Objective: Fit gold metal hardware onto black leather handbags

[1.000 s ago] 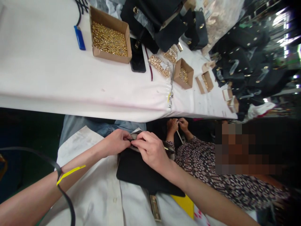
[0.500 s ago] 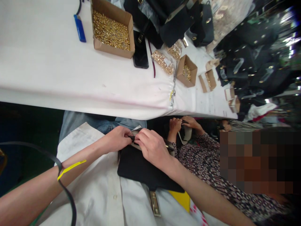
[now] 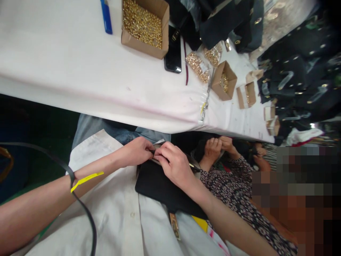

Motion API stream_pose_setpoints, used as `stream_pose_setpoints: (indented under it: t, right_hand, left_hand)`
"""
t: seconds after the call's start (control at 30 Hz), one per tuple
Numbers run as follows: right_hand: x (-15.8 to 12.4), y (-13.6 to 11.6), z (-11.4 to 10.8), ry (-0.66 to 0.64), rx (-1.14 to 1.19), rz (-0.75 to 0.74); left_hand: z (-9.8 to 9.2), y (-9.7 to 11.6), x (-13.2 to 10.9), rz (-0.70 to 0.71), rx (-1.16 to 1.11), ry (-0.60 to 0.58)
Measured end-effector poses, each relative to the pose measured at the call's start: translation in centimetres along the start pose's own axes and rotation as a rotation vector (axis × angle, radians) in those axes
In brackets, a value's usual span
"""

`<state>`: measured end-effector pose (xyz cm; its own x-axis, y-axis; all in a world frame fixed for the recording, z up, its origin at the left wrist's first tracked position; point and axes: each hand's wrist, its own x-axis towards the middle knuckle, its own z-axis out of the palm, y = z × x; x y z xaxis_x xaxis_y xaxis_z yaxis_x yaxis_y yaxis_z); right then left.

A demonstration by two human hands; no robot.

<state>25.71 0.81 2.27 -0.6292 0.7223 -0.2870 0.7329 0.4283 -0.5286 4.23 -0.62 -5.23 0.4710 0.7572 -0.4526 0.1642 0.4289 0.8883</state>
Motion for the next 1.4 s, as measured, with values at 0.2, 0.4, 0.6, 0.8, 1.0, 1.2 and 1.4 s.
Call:
stream_pose_setpoints:
  t: [0.2,0.4,0.6,0.8,1.0,1.2,1.4]
  right_hand:
    - [-0.2,0.3,0.0,-0.011,-0.015,-0.010]
    - [0.0,0.1,-0.1,-0.033,0.018,-0.012]
    - [0.2,-0.3,0.2,-0.003,0.008,0.003]
    - [0.0,-0.4,0.4,0.013,0.006,0.000]
    - [0.0,-0.5,0.3,0.009,-0.033,-0.012]
    - [0.0,-0.8,0.3,0.023,-0.023,0.005]
    - [0.3,-1.6,0.0,0.057,-0.006,0.099]
  left_hand:
    - [0.2,0.1,0.0,0.004,-0.007,0.009]
    - [0.3,-0.3,-0.1,0.032,-0.023,0.041]
    - [0.4,-1.0,-0.1,0.052,-0.026,0.055]
    - [0.4,-1.0,-0.1,0.081,-0.005,0.049]
    - [0.2,-1.0,-0.4,0.155,-0.007,-0.004]
    - [-0.8,-0.5,-1.1,0.155,-0.066,-0.070]
    - [-1.1,-0.1,-1.2,0.120,-0.001,-0.107]
